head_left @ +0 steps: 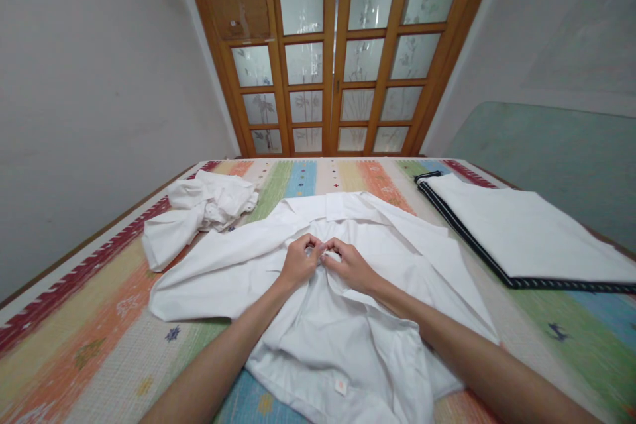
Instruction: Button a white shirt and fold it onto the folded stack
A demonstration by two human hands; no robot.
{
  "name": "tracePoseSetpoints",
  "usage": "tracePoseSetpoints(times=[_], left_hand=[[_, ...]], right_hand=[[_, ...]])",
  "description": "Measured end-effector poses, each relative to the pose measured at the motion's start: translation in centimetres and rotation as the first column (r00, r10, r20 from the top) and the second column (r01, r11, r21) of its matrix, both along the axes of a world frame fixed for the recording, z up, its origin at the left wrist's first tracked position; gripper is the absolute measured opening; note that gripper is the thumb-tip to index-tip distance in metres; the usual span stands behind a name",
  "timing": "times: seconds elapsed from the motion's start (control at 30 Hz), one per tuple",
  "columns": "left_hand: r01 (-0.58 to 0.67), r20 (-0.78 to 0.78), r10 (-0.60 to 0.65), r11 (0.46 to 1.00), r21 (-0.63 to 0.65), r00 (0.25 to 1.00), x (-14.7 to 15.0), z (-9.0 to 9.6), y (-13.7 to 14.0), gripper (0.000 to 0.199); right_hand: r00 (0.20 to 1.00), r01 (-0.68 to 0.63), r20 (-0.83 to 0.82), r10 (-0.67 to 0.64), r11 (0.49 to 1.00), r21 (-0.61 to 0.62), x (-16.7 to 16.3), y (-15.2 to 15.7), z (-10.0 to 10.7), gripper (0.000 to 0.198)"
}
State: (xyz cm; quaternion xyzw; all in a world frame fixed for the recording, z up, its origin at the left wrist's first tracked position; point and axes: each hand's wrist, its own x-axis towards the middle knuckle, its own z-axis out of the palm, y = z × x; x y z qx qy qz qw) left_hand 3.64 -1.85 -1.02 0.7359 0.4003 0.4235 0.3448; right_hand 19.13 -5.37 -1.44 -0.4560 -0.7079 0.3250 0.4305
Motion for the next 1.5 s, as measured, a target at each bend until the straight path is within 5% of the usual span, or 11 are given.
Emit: tracePoseSetpoints(times=[0.83,1.27,1.5], left_hand=[[0.008,-0.118,0.007,0.992,0.126,0.993,0.1,-0.2,-0.4,0.019],[-0.002,-0.124,0.012,0.997,0.079,0.992,-0.1,-0.3,-0.2,0.02],[-0.018,-0.15,0.032,0.995,0.098,0.988,0.0,-0.5,-0.2,0.019]], right_hand=[[0.964,-0.118,-0.266,0.025,0.933,-0.339,0.7,1.1,0.1,0.032],[0.975,-0.078,-0.224,0.001,0.939,-0.334,0.7,0.9,0.3,0.027],[0.996,-0.05,-0.077,0.037,0.981,-0.185,0.5,0.8,0.2,0.017]])
